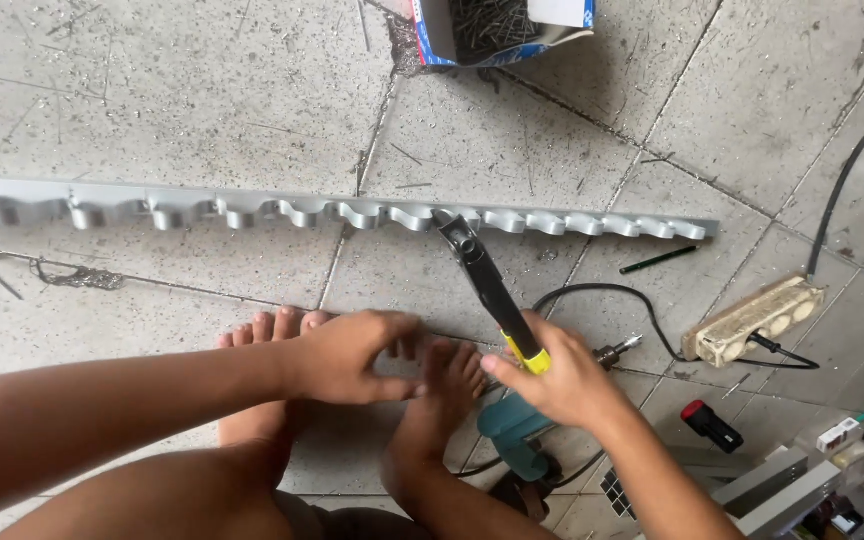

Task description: Assembling metal rails by drilling holes and using a manual rivet gun to fasten components.

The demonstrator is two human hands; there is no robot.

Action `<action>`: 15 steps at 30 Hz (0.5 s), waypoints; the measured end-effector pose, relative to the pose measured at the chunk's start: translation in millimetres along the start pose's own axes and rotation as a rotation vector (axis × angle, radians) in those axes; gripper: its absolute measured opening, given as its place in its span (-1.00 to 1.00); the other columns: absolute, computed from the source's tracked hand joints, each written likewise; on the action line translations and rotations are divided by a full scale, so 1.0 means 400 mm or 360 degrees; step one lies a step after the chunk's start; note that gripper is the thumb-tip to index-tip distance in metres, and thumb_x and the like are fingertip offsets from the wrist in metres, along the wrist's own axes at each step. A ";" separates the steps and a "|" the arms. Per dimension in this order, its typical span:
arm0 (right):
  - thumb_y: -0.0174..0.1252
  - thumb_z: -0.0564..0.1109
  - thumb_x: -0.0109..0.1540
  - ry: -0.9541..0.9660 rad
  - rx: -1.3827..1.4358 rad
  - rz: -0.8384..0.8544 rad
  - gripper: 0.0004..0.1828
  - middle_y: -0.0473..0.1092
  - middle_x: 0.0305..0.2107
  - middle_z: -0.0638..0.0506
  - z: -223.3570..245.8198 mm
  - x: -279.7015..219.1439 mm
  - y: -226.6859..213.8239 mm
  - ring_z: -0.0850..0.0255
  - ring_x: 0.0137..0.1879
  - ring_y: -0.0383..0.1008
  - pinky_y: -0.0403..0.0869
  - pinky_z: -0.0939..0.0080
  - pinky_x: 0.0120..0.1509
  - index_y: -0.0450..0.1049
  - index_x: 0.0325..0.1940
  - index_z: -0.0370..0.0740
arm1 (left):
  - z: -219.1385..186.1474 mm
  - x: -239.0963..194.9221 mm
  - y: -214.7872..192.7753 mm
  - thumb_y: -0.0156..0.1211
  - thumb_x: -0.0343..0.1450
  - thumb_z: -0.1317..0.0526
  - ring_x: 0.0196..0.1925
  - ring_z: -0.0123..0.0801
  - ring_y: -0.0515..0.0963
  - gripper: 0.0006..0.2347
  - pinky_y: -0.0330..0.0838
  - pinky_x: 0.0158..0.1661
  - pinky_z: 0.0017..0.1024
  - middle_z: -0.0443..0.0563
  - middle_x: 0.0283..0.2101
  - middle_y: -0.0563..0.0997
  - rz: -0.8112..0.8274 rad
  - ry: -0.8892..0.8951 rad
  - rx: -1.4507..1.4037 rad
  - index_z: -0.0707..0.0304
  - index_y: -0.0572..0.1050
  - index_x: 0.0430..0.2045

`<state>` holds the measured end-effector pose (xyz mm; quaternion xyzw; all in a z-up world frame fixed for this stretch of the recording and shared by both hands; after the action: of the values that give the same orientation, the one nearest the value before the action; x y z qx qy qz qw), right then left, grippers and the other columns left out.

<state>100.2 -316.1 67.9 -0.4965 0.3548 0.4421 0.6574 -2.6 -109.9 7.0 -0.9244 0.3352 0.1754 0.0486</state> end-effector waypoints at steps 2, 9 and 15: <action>0.39 0.11 0.02 -0.0101 0.0109 -0.0171 -0.40 0.61 -0.26 -0.28 -0.010 -0.012 0.009 -0.20 -0.01 0.64 0.56 -0.16 0.06 0.50 0.06 -0.20 | -0.018 0.035 -0.019 0.40 0.25 -0.11 -0.11 0.23 0.64 -0.48 0.53 -0.12 0.11 0.35 -0.22 0.61 -0.0356 0.0077 -0.0296 0.38 0.43 -0.19; 0.02 0.09 0.14 -0.0663 0.0576 -0.0097 -0.47 0.56 -0.29 -0.07 -0.011 -0.096 0.011 0.13 -0.21 0.58 0.54 0.10 -0.12 0.44 0.07 -0.27 | -0.098 0.035 -0.082 0.28 0.31 0.14 -0.35 -0.19 0.49 -0.79 0.41 -0.33 -0.29 0.02 -0.37 0.48 -0.0741 0.0719 0.0926 0.21 0.37 -0.42; -0.23 0.16 0.29 -0.0339 0.0694 -0.0155 -0.37 0.64 -0.25 -0.09 -0.088 -0.064 0.048 0.13 -0.15 0.64 0.55 0.14 -0.02 0.45 0.20 -0.29 | -0.067 0.039 -0.067 0.22 0.35 0.11 -0.33 -0.09 0.55 -0.73 0.45 -0.34 -0.22 0.09 -0.32 0.50 -0.0624 0.0648 0.0947 0.27 0.33 -0.26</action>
<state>72.4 -353.8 75.7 -0.3099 0.3462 0.3727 0.8032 33.4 -104.4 25.7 -0.9322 0.1915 -0.1283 0.2789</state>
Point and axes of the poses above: each hand's wrist, its own x-axis towards the middle knuckle, its own y-axis out of the palm, z = x × y, the point moved 5 cm from there along x, towards the middle knuckle
